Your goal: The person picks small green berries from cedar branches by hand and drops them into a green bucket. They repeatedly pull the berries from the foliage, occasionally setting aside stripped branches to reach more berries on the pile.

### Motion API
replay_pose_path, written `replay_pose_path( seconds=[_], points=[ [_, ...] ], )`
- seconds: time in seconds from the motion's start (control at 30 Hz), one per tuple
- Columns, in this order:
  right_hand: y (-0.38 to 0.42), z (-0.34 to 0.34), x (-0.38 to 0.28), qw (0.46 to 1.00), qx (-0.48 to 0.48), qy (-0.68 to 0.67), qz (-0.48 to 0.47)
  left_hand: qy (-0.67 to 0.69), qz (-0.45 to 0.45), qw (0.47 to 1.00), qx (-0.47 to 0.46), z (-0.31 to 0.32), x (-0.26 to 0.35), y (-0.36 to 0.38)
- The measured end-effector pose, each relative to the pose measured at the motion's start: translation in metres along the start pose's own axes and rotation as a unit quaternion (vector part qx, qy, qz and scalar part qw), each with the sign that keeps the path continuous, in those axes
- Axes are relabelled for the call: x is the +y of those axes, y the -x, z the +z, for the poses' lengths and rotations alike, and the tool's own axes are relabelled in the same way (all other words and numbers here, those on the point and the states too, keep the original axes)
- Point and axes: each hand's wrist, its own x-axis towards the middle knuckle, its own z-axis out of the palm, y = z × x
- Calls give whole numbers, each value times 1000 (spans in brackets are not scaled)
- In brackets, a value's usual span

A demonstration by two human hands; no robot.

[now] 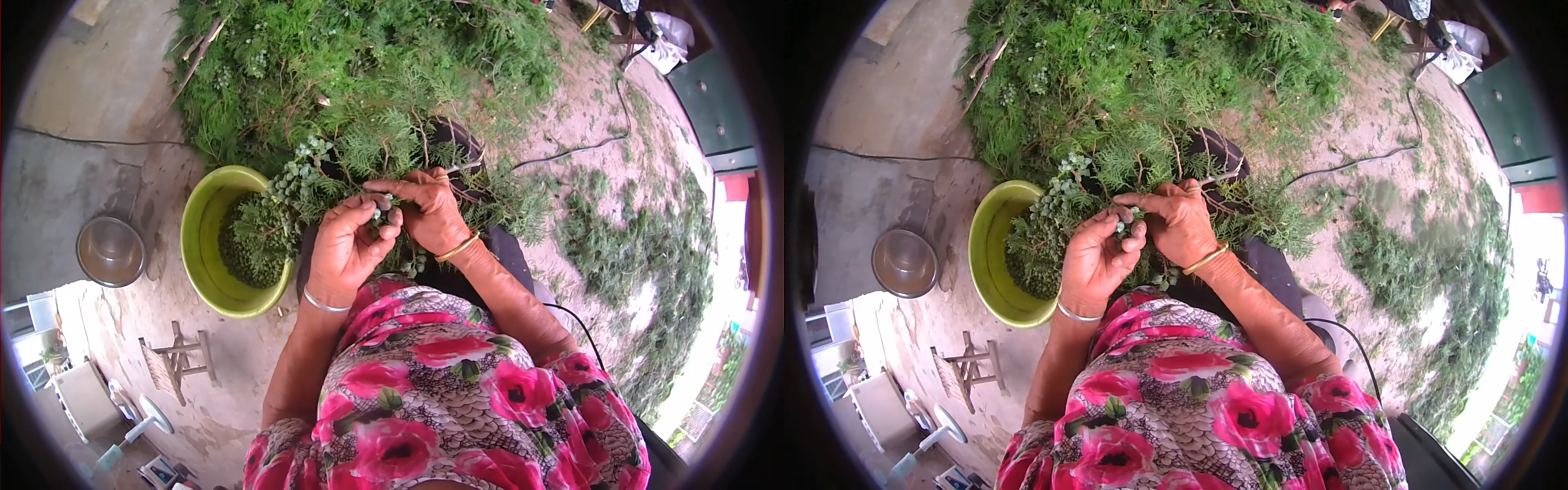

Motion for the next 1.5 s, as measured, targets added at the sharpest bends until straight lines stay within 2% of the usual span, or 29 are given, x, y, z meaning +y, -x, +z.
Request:
replay_pose_path(
  seconds=[0.07,0.27,0.4,0.53,0.6,0.67,0.73,0.8,0.87,0.9,0.93,1.0,1.07,1.13,1.17,1.23,1.27,1.33,1.37,1.4,1.47,1.5],
  points=[
    [0,-1,3,1000,-7,-25,-5,47,6,997,-64,-4,-6,0],
    [2,3,7,998,27,-51,-12,-3,35,999,-33,15,-13,6],
    [1,2,4,1000,9,-22,-2,8,17,1000,-18,7,-19,10],
    [2,-2,5,998,-26,-62,-11,6,11,1000,-14,10,-18,8],
    [3,-4,6,996,-42,-79,-19,47,5,998,-34,13,-20,6],
    [5,-6,8,988,-52,-146,5,49,2,998,-29,16,-21,6],
    [5,-4,8,992,-32,-122,-11,51,-1,998,-24,19,-20,8],
    [3,0,10,995,-11,-99,-28,-67,-20,998,5,24,-19,17],
    [1,2,13,999,-14,13,-28,-274,-35,954,-116,51,-22,30],
    [-1,3,10,1000,-22,-7,-1,-295,-84,944,-123,72,-21,34],
    [-1,3,9,1000,-22,-9,-3,-296,-82,944,-121,70,-21,35],
    [1,0,9,998,17,-62,3,-107,-42,989,-91,63,-22,33],
    [3,0,8,993,41,-111,10,18,28,999,-28,34,-13,23],
    [4,2,5,986,68,-111,105,-58,117,991,15,27,-2,22],
    [5,2,6,989,68,-88,95,-60,118,991,15,27,0,21],
    [5,1,7,990,67,-88,91,-286,182,933,118,29,4,17],
    [6,1,7,990,66,-86,90,-285,183,933,119,32,3,13],
    [7,1,7,990,67,-89,91,-521,255,798,165,40,-1,2],
    [7,1,7,989,70,-91,92,-550,280,773,146,37,-2,-6],
    [7,2,9,989,70,-91,93,-550,280,773,146,29,-3,-12],
    [7,4,12,990,70,-103,66,-632,312,698,127,21,-5,-20],
    [6,2,12,990,72,-103,68,-622,254,726,145,19,-5,-17]
  ],
)
